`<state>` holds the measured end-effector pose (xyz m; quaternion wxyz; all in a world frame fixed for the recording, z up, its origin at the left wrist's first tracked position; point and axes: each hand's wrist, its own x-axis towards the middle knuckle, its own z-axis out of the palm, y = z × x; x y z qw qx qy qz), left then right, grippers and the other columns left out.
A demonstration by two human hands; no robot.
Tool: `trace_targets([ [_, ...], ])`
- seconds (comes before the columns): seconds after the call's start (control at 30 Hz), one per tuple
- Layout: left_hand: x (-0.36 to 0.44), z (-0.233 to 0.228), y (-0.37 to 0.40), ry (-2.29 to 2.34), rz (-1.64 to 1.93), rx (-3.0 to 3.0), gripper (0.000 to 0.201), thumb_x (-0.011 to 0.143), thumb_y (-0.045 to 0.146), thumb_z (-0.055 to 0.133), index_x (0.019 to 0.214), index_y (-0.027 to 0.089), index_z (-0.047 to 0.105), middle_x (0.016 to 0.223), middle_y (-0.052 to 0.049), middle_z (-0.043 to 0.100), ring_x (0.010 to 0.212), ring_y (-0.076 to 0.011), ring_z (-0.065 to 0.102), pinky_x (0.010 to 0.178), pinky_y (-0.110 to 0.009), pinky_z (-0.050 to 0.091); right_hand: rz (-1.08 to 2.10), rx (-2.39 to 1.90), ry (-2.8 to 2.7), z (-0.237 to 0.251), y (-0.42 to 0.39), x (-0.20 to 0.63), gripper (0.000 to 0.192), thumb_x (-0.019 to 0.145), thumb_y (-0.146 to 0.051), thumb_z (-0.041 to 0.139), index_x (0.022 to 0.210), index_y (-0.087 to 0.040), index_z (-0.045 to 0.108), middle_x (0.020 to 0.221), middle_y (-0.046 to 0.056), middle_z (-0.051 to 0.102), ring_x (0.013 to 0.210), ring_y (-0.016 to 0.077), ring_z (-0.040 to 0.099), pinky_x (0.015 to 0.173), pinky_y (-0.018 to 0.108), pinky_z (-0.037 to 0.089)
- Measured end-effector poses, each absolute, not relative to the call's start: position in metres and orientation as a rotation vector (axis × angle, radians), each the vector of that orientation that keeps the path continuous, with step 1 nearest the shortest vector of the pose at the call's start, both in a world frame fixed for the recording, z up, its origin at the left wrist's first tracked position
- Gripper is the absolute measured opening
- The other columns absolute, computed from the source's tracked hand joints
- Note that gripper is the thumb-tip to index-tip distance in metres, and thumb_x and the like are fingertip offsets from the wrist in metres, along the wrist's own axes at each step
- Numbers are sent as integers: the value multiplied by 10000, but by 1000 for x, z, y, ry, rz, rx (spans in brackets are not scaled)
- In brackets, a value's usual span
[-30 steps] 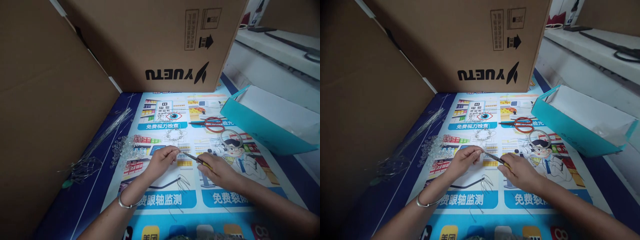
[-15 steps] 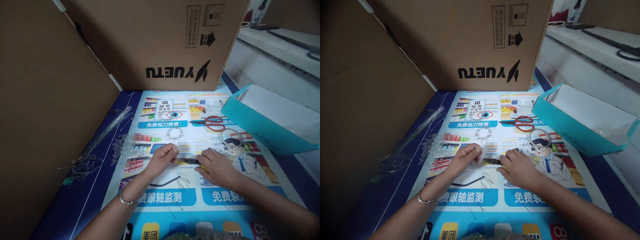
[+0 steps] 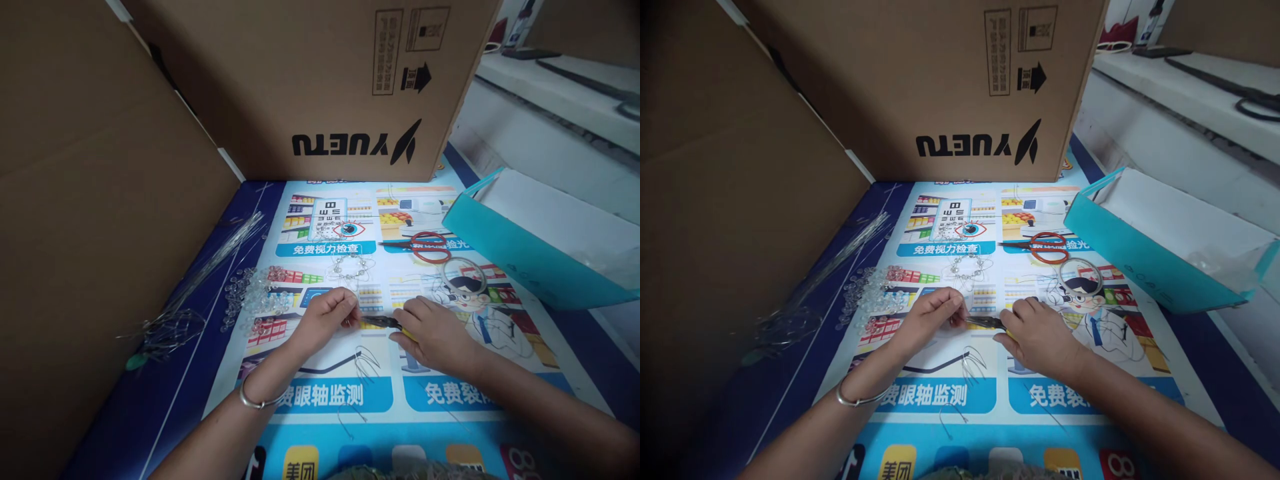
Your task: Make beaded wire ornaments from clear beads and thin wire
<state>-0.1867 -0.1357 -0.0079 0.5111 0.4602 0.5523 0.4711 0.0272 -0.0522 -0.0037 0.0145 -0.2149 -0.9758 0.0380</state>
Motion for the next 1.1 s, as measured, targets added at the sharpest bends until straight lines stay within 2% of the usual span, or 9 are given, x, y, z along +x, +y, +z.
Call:
trace_targets([
  [0.1,-186,-9,-136,1329,1112,1087,293,873,374,421,769,132,549,709,-27,600,607,-98,570,572,-211,416,41,-675,-3042,-5,-52,27,325,873,-450,373,959,-197,558,876,88,554,842,225,488,680,317,348],
  [0.3,-186,-12,-136,1333,1089,1078,300,877,384,408,783,136,547,643,-23,600,581,-97,554,565,-209,423,-37,-706,-3023,-8,-53,27,342,887,-456,336,922,-207,568,827,82,566,790,215,506,630,301,326],
  [0.67,-178,-16,-135,1406,1208,1066,239,866,357,430,818,150,541,712,-18,603,584,-102,567,568,-224,452,227,-796,-2952,-21,-59,29,368,895,-474,308,984,-212,552,860,51,614,739,174,557,572,262,321],
  [1.1,-173,-17,-138,1516,1281,1145,225,863,345,426,802,164,544,673,-1,590,581,-104,563,593,-232,465,371,-858,-2922,-14,-60,26,310,899,-427,339,929,-201,550,829,35,625,737,167,576,571,255,331],
])
